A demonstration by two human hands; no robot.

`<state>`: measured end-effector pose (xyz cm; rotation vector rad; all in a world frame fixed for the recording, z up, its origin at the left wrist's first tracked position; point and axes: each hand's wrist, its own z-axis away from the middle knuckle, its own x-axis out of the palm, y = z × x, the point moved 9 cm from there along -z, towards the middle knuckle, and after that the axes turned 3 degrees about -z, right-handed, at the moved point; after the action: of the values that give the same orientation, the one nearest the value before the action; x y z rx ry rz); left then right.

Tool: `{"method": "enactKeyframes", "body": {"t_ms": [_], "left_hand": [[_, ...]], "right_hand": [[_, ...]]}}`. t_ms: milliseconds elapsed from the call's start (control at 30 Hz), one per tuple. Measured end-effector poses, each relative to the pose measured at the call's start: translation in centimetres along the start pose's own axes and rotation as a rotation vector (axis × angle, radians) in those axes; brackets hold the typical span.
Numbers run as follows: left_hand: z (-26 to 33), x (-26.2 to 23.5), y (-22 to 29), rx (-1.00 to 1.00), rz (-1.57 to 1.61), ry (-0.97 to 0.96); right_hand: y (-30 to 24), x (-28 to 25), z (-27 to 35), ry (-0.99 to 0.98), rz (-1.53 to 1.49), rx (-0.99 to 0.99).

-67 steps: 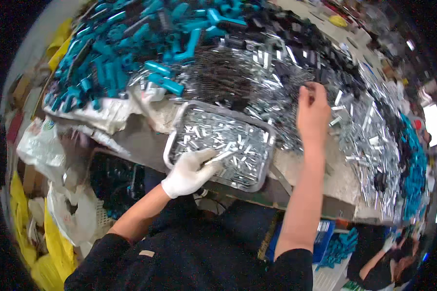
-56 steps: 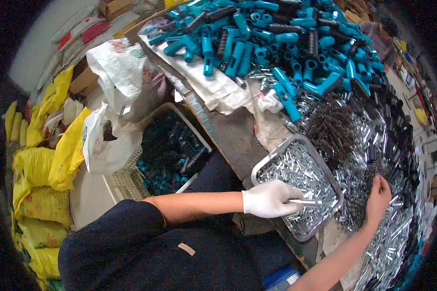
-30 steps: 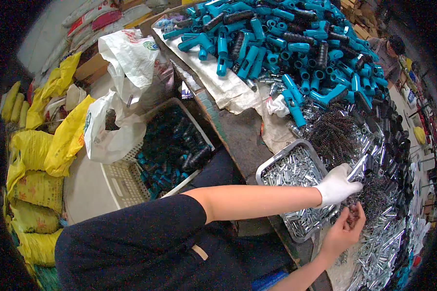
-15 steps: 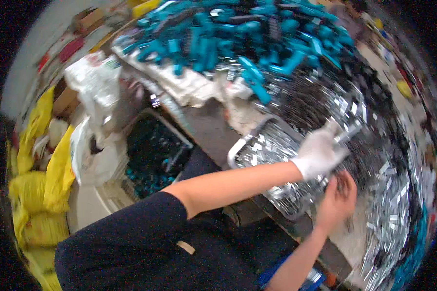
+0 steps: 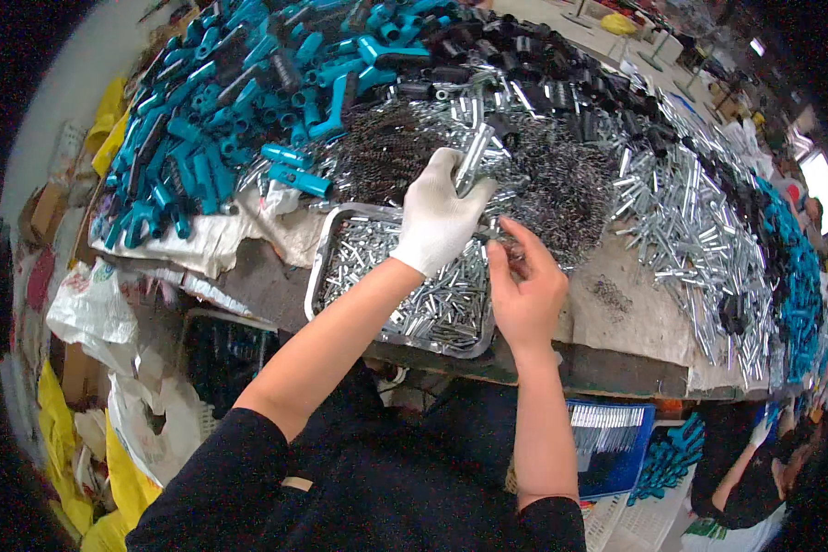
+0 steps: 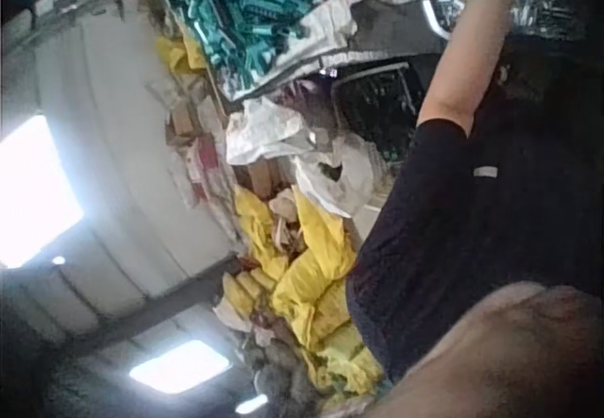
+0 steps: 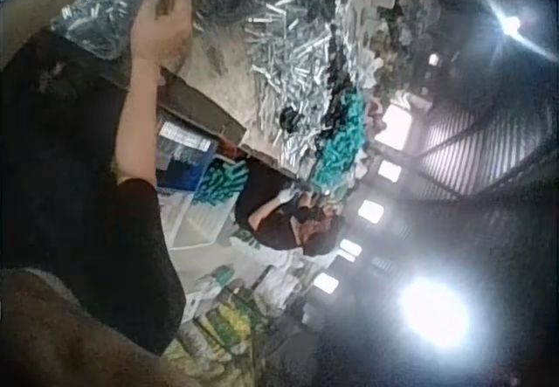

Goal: The person assembles tools by inserting metal pins into cylindrical metal components, fitting them into plastic handles, and placing the assembled tools into a crate below the table.

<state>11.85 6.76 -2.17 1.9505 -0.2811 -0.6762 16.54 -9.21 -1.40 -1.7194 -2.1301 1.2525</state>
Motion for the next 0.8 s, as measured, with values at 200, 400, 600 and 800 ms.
{"method": "enactKeyframes", "body": {"t_ms": [200, 400, 600, 800], "left_hand": [[-0.3, 0.8, 2.7, 0.166, -0.143, -0.053], [0.1, 2.1, 3.2, 0.173, -0.183, -0.091], [1.2, 2.8, 4.1, 0.244, -0.157, -0.013], [0.0, 2.5, 3.3, 0.218, -0.245, -0.068]], "right_hand": [[5.5, 2.7, 2.8, -0.047, -0.737, 0.774], [-2.5, -1.2, 1.1, 0.097, 0.316, -0.380], [7.6, 2.0, 4.5, 0.191, -1.065, 0.887], [7.3, 1.1, 4.0, -0.001, -0.560, 0.749]]}}
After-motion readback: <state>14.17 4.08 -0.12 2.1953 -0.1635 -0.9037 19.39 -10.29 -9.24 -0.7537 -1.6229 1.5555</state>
